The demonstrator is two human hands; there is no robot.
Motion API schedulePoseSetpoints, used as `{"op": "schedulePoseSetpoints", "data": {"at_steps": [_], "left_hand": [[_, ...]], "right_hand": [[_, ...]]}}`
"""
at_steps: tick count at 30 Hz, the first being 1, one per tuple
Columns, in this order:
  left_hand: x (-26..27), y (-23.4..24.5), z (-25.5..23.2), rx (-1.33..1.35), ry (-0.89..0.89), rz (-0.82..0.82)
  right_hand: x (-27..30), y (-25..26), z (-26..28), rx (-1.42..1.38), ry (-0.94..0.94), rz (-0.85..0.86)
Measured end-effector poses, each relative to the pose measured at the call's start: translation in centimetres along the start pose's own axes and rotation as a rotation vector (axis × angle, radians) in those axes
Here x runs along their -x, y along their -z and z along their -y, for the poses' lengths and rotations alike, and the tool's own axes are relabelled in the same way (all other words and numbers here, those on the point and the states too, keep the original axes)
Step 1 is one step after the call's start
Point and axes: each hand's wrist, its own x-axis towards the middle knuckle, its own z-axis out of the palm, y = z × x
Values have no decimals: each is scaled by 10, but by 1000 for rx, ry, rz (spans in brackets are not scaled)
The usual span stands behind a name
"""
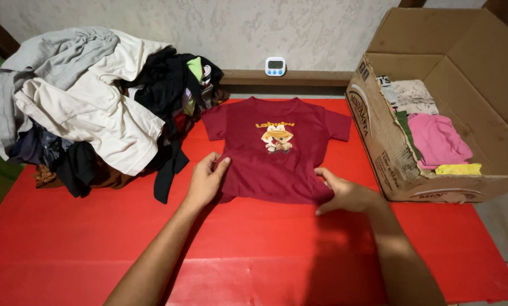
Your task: The recorder folds a maroon t-shirt on a red surface next to a pile of laundry.
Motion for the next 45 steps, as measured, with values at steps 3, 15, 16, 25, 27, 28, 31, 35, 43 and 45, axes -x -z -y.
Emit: {"op": "schedulePoseSetpoints", "data": {"at_steps": [3,15,16,25,27,28,31,35,43,45], "left_hand": [[-5,2,10,57,-23,1],[-9,9,2,58,105,0],[-7,11,-3,58,106,0],[1,55,-34,-117,346,624],[2,57,-23,43,116,581],[4,58,-36,42,116,579],[15,59,-63,-194,370,454],[35,62,-46,-130,338,673],[84,72,-72,-418,179,698],[97,70,-73,-373,132,605]], "right_hand": [[-4,-8,-13,28,155,-71],[-17,0,-26,-1068,-151,-303],[-14,0,-24,-1069,-152,-302],[-8,1,-39,-470,72,72],[-11,4,-57,-402,133,-42],[-9,7,-64,-401,135,-40],[-1,15,-59,-1269,619,374],[4,13,-32,-408,-214,-228],[30,-18,-10,37,-224,-162],[30,-41,-32,-183,113,-349]]}}
